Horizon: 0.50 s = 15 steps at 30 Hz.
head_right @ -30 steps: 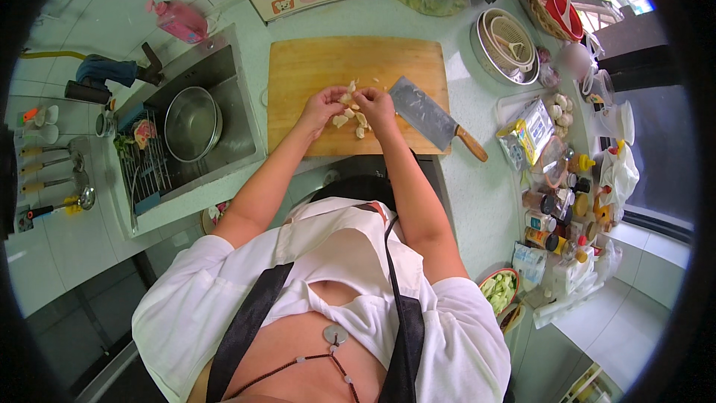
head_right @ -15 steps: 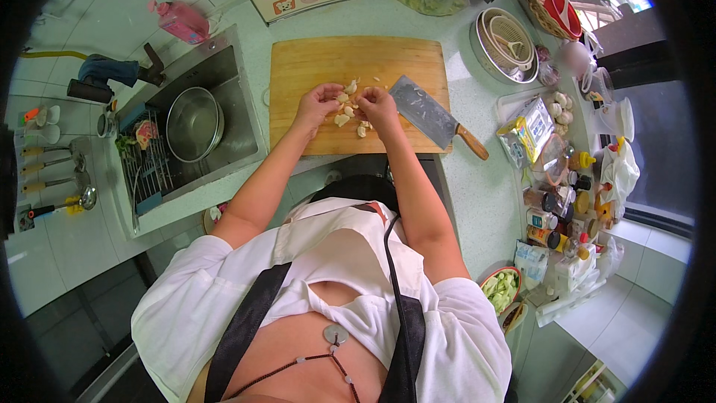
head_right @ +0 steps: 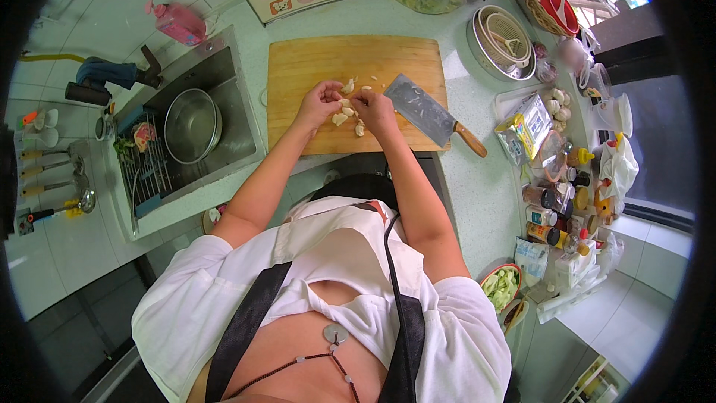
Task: The person peels garlic by hand, places the cloves into a bowl of water to soak, and then slices the peeled garlic cloves on a wooden cutting board with a cleaver.
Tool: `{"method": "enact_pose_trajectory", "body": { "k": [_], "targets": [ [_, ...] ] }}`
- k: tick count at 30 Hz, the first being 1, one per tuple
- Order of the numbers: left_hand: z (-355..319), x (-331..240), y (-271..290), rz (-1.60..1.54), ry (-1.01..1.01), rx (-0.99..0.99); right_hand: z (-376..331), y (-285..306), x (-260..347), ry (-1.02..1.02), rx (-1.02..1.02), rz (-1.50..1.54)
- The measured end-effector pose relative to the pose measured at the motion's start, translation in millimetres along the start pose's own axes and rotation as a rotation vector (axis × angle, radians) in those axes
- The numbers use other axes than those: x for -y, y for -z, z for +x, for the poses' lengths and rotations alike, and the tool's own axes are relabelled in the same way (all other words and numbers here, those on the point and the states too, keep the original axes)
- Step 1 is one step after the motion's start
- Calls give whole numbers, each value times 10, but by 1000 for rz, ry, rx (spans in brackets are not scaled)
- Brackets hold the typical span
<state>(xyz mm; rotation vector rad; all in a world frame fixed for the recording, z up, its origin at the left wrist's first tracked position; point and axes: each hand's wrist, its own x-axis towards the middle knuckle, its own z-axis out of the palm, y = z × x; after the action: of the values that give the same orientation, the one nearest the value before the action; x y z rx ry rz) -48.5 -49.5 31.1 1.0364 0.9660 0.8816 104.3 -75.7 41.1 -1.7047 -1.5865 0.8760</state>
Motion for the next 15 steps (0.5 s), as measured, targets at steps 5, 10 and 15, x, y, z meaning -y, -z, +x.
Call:
{"method": "enact_pose_trajectory", "body": {
  "k": [5, 10, 15],
  "targets": [
    [-24, -61, 6, -49, 32, 2, -2, 6, 52, -34, 12, 4],
    [-35, -95, 17, -93, 6, 38, 20, 7, 23, -232, 154, 367],
    [-21, -44, -5, -135, -73, 42, 26, -19, -47, -292, 158, 537]
  ]
}}
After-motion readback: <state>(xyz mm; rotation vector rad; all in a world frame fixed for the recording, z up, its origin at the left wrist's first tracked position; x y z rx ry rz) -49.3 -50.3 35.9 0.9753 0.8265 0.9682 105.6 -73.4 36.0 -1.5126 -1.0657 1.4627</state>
